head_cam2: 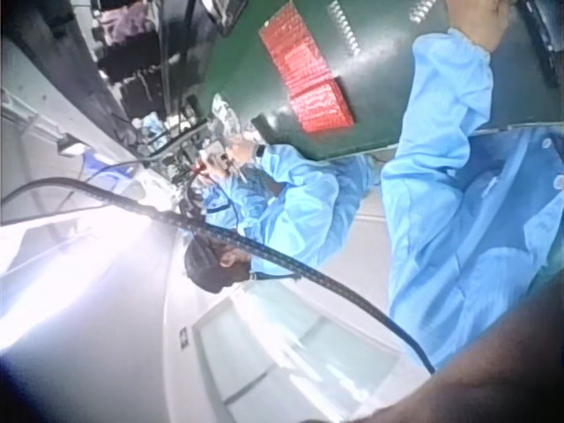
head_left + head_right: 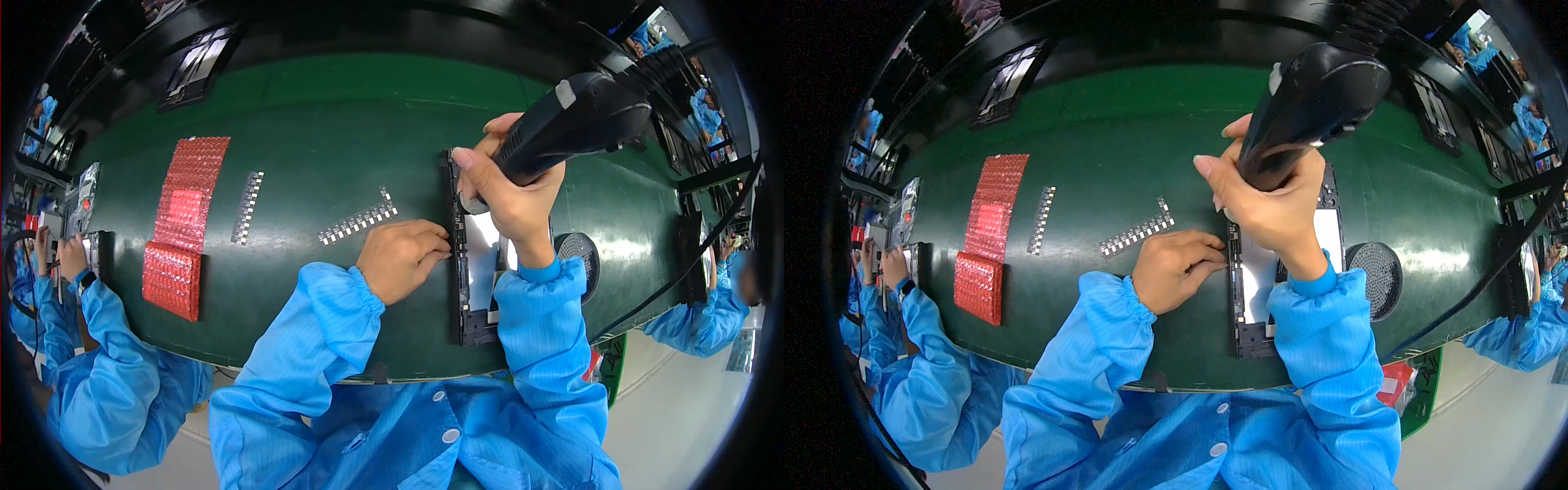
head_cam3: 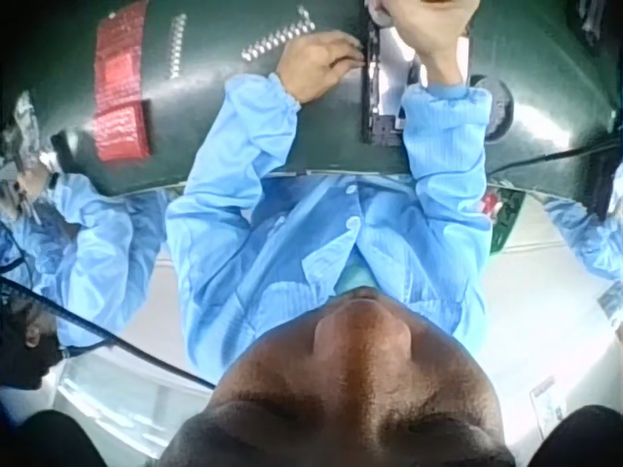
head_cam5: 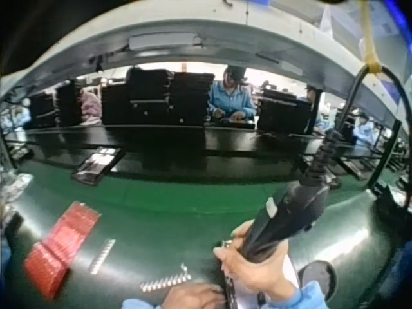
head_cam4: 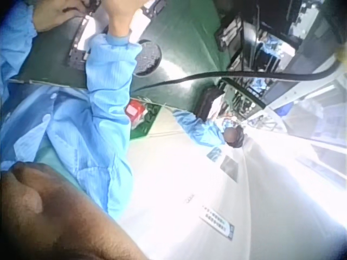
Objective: Assembling the internal components of a tablet device using an electric screwdriver.
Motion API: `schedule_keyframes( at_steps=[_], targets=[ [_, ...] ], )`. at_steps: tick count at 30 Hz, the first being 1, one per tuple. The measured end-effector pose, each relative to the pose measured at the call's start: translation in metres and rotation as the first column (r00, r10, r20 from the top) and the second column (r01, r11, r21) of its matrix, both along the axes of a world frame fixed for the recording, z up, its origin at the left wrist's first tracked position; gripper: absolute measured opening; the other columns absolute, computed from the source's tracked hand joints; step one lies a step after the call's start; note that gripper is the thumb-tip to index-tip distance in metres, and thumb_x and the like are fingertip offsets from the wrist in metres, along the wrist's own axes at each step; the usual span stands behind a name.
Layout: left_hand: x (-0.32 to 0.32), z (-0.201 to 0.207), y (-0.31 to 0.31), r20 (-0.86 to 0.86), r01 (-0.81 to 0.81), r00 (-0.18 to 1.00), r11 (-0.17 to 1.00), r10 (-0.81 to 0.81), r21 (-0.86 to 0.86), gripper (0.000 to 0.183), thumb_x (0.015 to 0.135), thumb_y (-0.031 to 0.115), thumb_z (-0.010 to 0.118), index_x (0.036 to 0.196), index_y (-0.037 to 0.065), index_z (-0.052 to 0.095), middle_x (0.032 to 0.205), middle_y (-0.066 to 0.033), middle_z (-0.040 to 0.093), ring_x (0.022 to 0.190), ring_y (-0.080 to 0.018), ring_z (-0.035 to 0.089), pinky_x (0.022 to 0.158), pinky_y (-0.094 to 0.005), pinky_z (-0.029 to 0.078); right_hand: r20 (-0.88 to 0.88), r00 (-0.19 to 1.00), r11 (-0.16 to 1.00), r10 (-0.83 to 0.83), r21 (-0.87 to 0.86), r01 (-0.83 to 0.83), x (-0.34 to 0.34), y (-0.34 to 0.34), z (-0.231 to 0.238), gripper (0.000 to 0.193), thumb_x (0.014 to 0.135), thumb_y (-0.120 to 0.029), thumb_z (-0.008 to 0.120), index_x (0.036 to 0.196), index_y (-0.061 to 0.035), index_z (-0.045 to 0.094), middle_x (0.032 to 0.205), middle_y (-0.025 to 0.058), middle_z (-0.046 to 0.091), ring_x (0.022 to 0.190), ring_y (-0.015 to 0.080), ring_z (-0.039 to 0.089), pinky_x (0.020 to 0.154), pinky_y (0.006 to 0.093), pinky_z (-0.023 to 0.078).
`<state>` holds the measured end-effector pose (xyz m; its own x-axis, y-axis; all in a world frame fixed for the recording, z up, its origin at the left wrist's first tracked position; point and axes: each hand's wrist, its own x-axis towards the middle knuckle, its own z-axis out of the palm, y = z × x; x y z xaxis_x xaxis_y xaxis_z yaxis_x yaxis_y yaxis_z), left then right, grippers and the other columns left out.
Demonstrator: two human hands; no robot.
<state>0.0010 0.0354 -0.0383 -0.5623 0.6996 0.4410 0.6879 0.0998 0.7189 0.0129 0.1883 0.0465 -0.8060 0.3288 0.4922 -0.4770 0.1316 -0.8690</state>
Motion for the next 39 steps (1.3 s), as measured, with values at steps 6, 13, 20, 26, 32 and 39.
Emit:
schedule_keyframes(
  at_steps=[6,13,20,26,32,39],
  targets=[
    [0.007,0.01,0.001,0.202,-0.098,0.976,0.993,0.083,0.069,0.008,0.077,0.005,0.066,0.084,0.001,0.066,0.078,-0.012,0.067,0.07,-0.0283,0.065,0.064,-0.0349,0.053,-0.027,0.999,0.999,0.017,0.034,-0.016,0.004,-0.002,-0.005,0.028,0.074,0.005,0.071,0.097,0.0054,0.055,0.059,0.0027,0.059,0.048,0.007,0.054,0.044,0.0203,0.041],
    [0.01,0.005,0.002,0.355,-0.201,0.924,0.97,0.142,0.137,0.01,0.079,-0.004,0.064,0.088,-0.002,0.064,0.074,-0.0121,0.066,0.062,-0.0173,0.065,0.057,-0.0261,0.051,-0.003,1.0,0.999,0.006,-0.041,-0.006,0.005,-0.002,-0.006,0.03,0.074,0.005,0.071,0.099,0.0049,0.055,0.059,0.0031,0.059,0.048,0.008,0.055,0.044,0.0207,0.042],
    [0.003,0.013,0.001,0.145,-0.092,0.987,0.975,0.063,0.201,0.024,0.073,-0.011,0.055,0.092,-0.001,0.065,0.087,-0.0161,0.065,0.075,-0.0278,0.066,0.067,-0.0329,0.055,-0.05,0.999,0.999,-0.014,-0.05,0.012,0.002,0.002,0.006,0.03,0.074,0.004,0.072,0.099,0.0039,0.055,0.062,0.0035,0.06,0.048,0.0081,0.054,0.045,0.0204,0.041],
    [0.004,-0.009,-0.001,-0.006,-0.082,0.996,0.969,0.086,0.234,0.035,0.068,-0.012,0.054,0.098,0.002,0.066,0.105,-0.014,0.064,0.095,-0.0294,0.064,0.082,-0.0335,0.054,-0.115,0.984,0.982,-0.133,-0.152,0.115,0.02,0.012,0.018,0.04,0.078,0.004,0.066,0.114,0.0003,0.05,0.062,0.003,0.056,0.05,0.0104,0.053,0.05,0.0242,0.043],
    [0.056,0.003,-0.005,-0.257,0.06,0.966,0.984,-0.016,0.165,0.034,0.073,0.002,0.06,0.107,-0.006,0.059,0.112,-0.0177,0.06,0.1,-0.0351,0.06,0.086,-0.0392,0.051,-0.132,0.966,0.97,-0.223,-0.122,0.208,0.058,0.04,0.013,0.04,0.082,0.002,0.062,0.118,0.0002,0.046,0.063,0.0028,0.053,0.052,0.0108,0.052,0.051,0.024,0.042],
    [0.114,0.007,0.016,-0.485,0.229,0.852,0.973,-0.198,0.005,0.032,0.076,0.014,0.062,0.102,-0.005,0.061,0.111,-0.0179,0.059,0.114,-0.0311,0.054,0.097,-0.0469,0.042,-0.137,0.934,0.943,-0.329,-0.103,0.317,0.087,0.076,-0.005,0.04,0.083,0.001,0.062,0.119,0.0,0.045,0.069,0.003,0.052,0.054,0.0105,0.051,0.054,0.0256,0.044]
  ],
)
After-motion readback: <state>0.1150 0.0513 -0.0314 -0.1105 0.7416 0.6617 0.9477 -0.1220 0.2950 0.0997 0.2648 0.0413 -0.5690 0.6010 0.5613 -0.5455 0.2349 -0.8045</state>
